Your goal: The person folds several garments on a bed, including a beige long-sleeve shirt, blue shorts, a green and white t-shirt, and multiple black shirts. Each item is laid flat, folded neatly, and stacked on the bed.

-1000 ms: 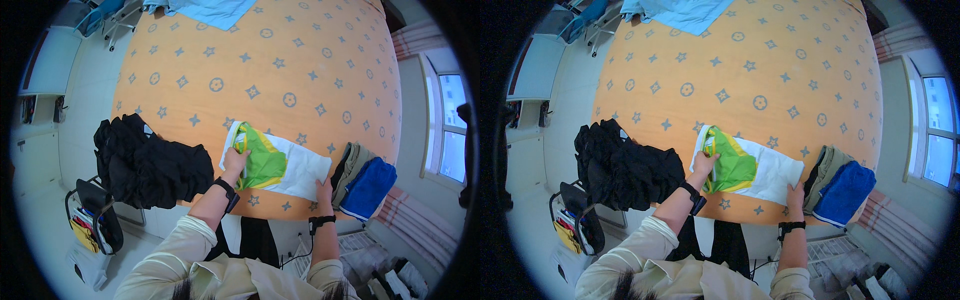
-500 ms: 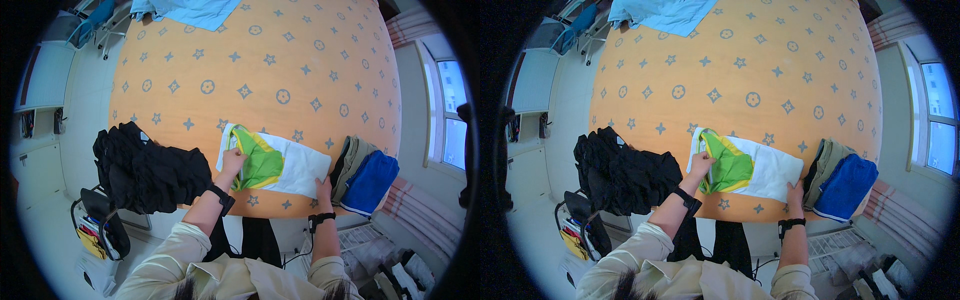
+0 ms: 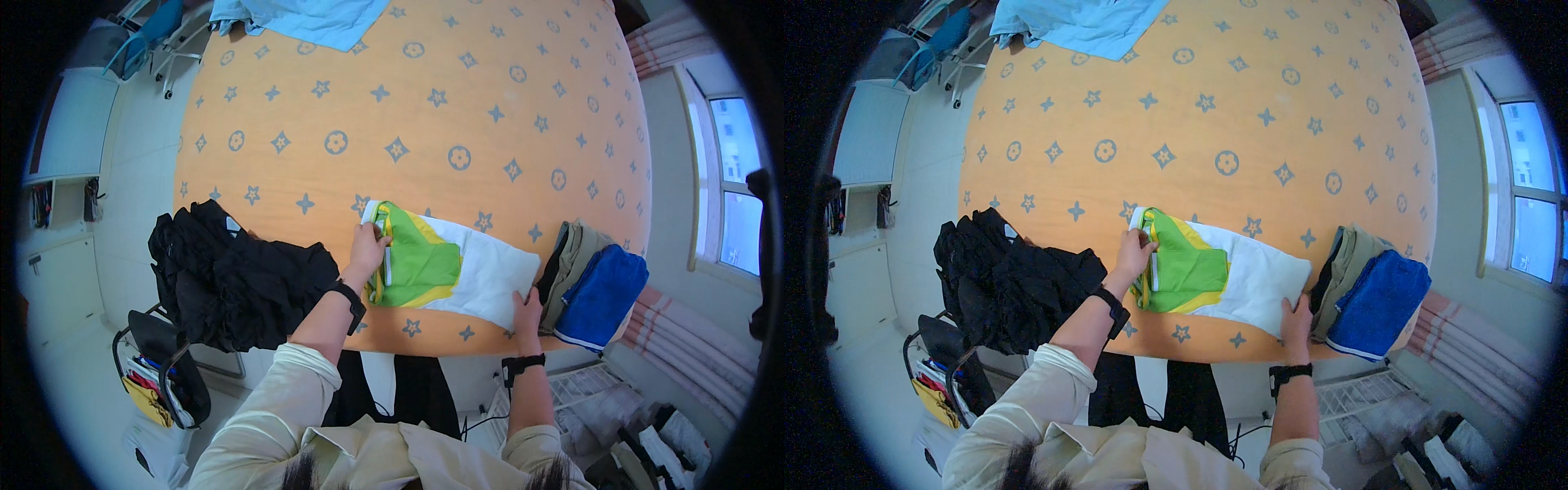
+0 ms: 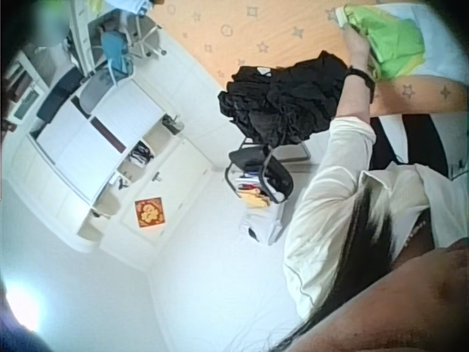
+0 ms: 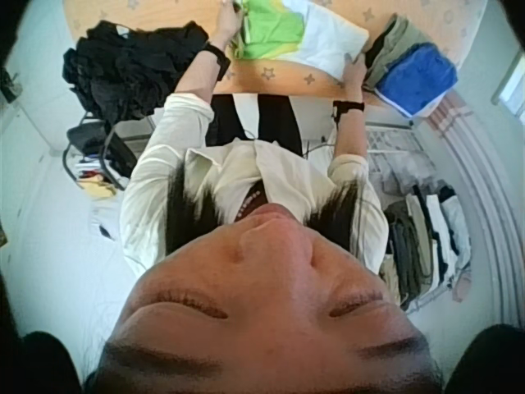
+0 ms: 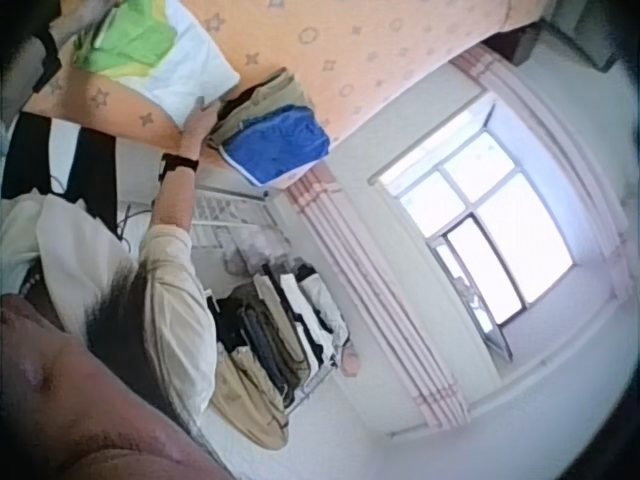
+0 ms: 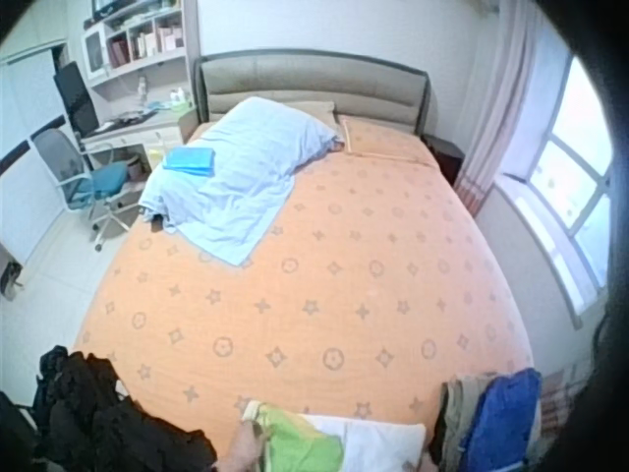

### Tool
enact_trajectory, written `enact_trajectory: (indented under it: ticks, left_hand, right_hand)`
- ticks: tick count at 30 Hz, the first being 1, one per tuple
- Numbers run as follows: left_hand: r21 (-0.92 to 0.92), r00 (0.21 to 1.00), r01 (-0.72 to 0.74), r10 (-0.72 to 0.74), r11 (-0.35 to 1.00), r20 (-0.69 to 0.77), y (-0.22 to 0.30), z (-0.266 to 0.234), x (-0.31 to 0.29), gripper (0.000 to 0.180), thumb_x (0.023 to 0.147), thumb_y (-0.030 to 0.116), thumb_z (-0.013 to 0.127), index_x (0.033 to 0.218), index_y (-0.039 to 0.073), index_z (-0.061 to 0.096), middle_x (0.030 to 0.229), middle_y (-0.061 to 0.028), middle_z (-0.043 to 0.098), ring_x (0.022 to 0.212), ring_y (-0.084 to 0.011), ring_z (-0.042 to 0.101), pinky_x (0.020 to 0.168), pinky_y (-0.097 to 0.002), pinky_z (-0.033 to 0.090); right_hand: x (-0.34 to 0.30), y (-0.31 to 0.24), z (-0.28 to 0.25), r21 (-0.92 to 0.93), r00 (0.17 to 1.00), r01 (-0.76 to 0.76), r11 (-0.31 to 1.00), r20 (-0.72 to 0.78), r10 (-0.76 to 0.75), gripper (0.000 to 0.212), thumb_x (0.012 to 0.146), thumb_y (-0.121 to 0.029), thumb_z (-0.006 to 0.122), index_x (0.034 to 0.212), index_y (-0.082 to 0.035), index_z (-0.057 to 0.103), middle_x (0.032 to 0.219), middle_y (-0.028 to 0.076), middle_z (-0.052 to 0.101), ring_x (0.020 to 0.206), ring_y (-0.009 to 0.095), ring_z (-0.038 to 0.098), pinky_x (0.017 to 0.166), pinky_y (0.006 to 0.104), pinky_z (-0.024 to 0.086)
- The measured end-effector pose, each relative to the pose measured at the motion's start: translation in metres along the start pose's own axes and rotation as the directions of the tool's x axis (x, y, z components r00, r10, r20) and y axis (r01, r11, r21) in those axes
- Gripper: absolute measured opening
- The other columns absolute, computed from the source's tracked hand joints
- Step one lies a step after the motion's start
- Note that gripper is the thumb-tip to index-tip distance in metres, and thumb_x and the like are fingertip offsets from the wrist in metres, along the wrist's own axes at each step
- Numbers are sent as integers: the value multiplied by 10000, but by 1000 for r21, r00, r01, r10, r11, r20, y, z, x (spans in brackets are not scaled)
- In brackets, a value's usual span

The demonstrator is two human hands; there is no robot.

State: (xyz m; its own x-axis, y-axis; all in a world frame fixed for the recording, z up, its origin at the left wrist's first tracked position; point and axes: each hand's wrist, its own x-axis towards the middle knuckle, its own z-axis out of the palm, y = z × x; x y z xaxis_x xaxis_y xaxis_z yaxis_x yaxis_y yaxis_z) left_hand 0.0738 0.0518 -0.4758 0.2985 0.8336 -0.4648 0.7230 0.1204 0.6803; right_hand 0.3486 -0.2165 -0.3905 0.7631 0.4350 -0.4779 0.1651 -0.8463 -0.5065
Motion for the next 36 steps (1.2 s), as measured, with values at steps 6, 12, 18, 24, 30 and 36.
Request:
enact_trajectory:
  ticks: [6,12,18,24,30,36]
  left_hand:
    - [-212,997,-62,49,975,-65,-35,-6,-22,246,847,24,658,1055,-2,530,974,-147,539,832,-254,602,743,-340,508]
    - [-585,955,295,-248,755,161,-56,-26,-50,420,1015,378,491,1067,-27,588,932,-64,626,856,-156,595,736,-317,495]
    - [1,995,93,-93,996,-37,-69,-23,-47,458,896,367,659,1037,-66,609,1037,-185,637,918,-284,614,862,-344,465]
    - [-420,903,429,-369,800,221,-74,3,-52,430,809,159,746,1143,-43,566,1108,-172,635,916,-269,639,777,-357,535]
    - [-513,901,408,-242,755,360,-21,-22,-74,471,790,28,720,1206,-28,506,1119,-139,625,997,-231,629,851,-341,529]
    - [-411,888,49,149,910,434,132,-29,-105,341,821,57,714,1104,25,527,1002,-63,603,920,-150,582,827,-299,493]
  right_hand:
    - [-65,-103,26,204,945,298,933,73,-318,410,900,-181,643,1247,-22,492,1031,213,672,849,306,697,739,391,548]
    - [-83,-170,146,271,780,275,923,498,-379,554,920,-186,630,1382,-17,375,1075,194,657,956,310,661,840,386,511]
    - [-48,-97,172,-97,913,406,909,68,-401,538,879,-205,671,1322,10,454,1204,212,556,1145,377,513,996,449,415]
    - [-11,-41,177,262,991,-13,965,132,-23,554,812,-170,754,1260,36,502,1227,195,555,1168,308,512,997,423,418]
    - [-16,-76,126,755,901,-327,569,431,-54,516,839,-86,732,1281,32,495,1205,108,608,1070,185,576,933,317,459]
    - [-51,-61,-30,775,967,62,629,108,-229,509,866,-65,706,1317,17,484,1190,78,612,1076,156,567,938,306,457]
